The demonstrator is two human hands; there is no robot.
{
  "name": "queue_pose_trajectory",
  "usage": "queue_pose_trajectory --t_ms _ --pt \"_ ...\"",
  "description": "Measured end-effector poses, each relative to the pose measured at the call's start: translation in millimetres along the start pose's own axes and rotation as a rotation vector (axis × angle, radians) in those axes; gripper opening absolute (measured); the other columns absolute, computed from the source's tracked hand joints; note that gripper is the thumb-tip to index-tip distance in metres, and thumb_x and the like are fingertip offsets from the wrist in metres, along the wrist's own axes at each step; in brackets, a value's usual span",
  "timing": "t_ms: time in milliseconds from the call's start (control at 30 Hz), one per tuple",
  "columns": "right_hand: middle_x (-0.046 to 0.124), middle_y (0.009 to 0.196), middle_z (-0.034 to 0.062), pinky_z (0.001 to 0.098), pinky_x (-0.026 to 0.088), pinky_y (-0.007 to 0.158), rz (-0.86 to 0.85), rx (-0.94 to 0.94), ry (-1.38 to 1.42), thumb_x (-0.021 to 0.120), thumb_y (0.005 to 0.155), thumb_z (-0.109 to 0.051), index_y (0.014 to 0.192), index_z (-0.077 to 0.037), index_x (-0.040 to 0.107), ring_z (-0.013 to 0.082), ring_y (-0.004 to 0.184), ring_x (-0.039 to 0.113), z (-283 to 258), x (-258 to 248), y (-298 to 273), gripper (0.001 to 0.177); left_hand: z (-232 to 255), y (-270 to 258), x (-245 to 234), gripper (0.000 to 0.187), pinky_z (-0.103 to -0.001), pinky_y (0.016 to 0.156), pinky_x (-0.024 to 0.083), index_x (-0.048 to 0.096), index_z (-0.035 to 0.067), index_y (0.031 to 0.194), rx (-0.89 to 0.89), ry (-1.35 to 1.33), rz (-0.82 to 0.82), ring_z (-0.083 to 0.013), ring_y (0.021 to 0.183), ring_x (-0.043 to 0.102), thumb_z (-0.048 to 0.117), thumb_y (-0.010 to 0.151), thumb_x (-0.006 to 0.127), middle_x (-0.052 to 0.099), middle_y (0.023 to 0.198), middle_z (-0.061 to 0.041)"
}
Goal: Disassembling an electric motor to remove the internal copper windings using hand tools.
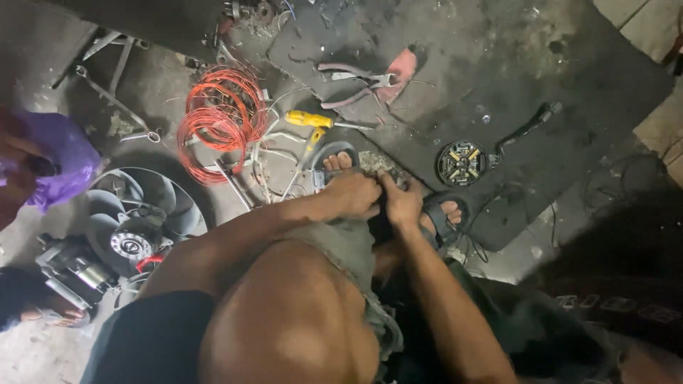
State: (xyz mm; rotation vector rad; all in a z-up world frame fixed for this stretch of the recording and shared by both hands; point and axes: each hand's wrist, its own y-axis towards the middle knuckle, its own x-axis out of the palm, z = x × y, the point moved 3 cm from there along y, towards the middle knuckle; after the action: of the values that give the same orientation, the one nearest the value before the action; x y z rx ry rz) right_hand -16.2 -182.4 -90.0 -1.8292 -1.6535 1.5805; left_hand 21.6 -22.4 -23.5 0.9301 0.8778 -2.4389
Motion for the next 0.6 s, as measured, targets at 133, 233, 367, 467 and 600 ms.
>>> queue_pose_trajectory --t_ms 133,233,367,467,600 --pt "0.063 0.133 0.0287 0.0539 0.046 0.108 0.004 -0.006 0.045 0.078 0.076 -0.074 0.127 0.001 0.068 0.0428 0.128 0.059 -9.6 -5.6 -15.5 0.092 5.5 -6.0 -9.0 0.04 -0.039 0.057 0.057 0.069 0.009 0.071 -0.113 -0.058 -0.051 -0.0255 0.062 0.07 0.042 0.092 0.06 0.07 0.065 -0.01" --pt "0.053 0.14 0.0218 0.0353 0.041 0.113 -0.166 0.088 0.272 0.045 0.103 -0.045 0.143 0.0 0.054 0.0354 0.133 0.052 -78.2 -38.6 -80.9 0.061 9.2 -8.2 -9.1 0.039 -0.043 0.067 0.061 0.073 0.011 0.08 -0.197 -0.068 -0.143 -0.0275 0.078 0.075 0.046 0.092 0.061 0.075 0.078 -0.01" --pt "0.044 0.152 0.0319 0.0477 0.034 0.118 -0.068 0.065 0.216 0.061 0.098 -0.05 0.15 0.007 0.043 0.0383 0.143 0.044 -57.5 -17.5 -53.9 0.08 5.7 -19.8 -12.4 0.035 -0.037 0.059 0.058 0.07 0.014 0.075 -0.138 -0.006 -0.05 -0.0214 0.063 0.07 0.042 0.092 0.057 0.07 0.068 -0.006" --pt "0.048 0.152 0.0257 0.0578 0.033 0.116 -0.082 0.087 0.001 0.072 0.078 -0.081 0.155 -0.004 0.044 0.0408 0.142 0.046 -28.1 -9.4 -19.3 0.112 3.7 -23.5 -11.6 0.038 -0.038 0.058 0.06 0.073 0.008 0.079 -0.079 -0.099 0.014 -0.0242 0.062 0.071 0.041 0.092 0.059 0.072 0.07 -0.011" --pt "0.052 0.145 0.0303 0.0577 0.041 0.112 -0.121 0.076 0.299 0.077 0.083 -0.069 0.146 0.004 0.048 0.0435 0.138 0.05 -50.6 -36.1 -33.2 0.101 6.3 -30.3 -39.3 0.058 -0.052 0.082 0.058 0.068 0.0 0.103 -0.123 -0.34 0.077 -0.039 0.097 0.072 0.054 0.1 0.046 0.072 0.098 -0.021"
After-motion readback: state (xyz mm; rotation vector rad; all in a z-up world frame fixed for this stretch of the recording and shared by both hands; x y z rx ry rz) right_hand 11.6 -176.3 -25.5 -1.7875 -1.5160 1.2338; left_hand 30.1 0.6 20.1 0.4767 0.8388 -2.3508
